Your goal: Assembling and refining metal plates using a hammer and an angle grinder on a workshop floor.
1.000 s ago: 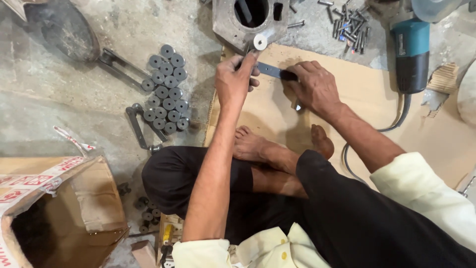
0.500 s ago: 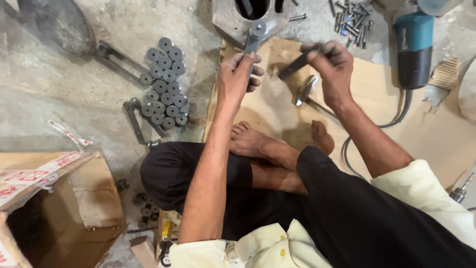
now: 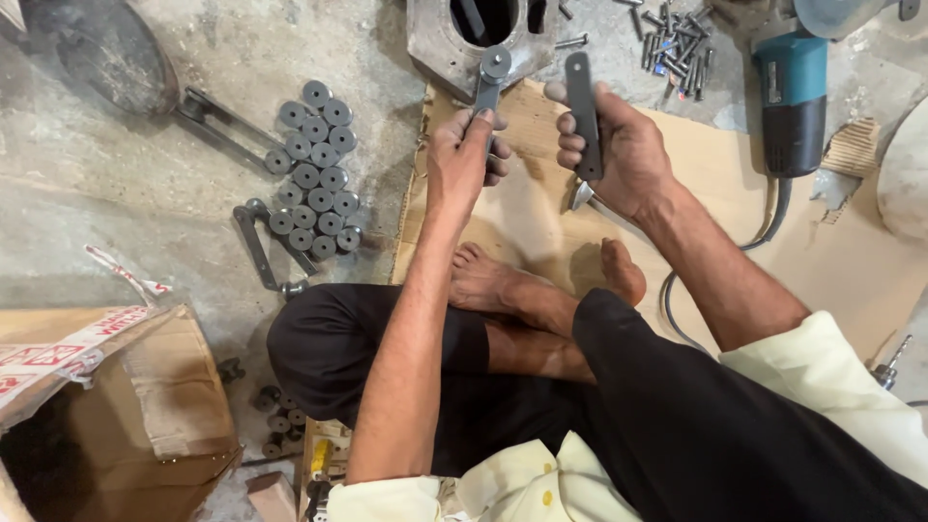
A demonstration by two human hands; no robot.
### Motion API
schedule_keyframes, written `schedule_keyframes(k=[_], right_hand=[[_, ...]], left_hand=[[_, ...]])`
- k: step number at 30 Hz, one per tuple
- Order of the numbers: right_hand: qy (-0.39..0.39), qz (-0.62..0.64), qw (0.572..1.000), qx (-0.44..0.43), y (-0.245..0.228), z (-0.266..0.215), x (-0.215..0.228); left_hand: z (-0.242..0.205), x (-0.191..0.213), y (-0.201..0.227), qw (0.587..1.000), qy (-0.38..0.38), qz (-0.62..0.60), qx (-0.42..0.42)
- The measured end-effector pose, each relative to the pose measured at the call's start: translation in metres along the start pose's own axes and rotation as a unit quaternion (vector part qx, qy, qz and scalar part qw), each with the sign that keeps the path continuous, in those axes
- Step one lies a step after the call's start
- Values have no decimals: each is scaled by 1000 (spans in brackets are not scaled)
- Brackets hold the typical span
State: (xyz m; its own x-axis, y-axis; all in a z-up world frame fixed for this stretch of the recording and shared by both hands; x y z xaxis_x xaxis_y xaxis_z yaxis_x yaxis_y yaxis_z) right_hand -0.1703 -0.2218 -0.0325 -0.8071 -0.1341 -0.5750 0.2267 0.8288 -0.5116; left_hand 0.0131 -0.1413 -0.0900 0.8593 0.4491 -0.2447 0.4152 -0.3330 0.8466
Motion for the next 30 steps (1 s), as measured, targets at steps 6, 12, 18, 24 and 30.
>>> schedule_keyframes(k=[6,12,18,24,30], right_hand=[[37,-158,985,58,-4,7,3],[55,-277,955,85,-8,9,-11],[53,-364,923,116,-6,13,-20],[40,-403,904,140,-9,22,-34],[29,-475,865,157,-14,31,-42]], left_hand=[[-1,-2,2,999,-10,-30,21],[-1,-2,3,1000,-9,-14,15],[-3,-5,4,1000,1,-4,23],[-2,-6,0,1000,13,11,7],[-7,-9,6,1000,14,9,-1]])
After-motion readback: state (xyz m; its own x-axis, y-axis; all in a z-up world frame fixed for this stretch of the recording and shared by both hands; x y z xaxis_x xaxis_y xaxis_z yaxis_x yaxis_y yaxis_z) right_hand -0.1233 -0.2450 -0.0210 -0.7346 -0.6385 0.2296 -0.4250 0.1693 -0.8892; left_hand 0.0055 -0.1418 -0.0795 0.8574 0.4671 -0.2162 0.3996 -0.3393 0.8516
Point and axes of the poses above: each hand's wrist, its own z-axis towards the middle knuckle, its own x-axis out of the back of the hand, y = z × x, the point moved 2 cm from there along z, towards the middle knuckle, and after that the axes turned 4 degrees about -x, right-handed, at the moved point
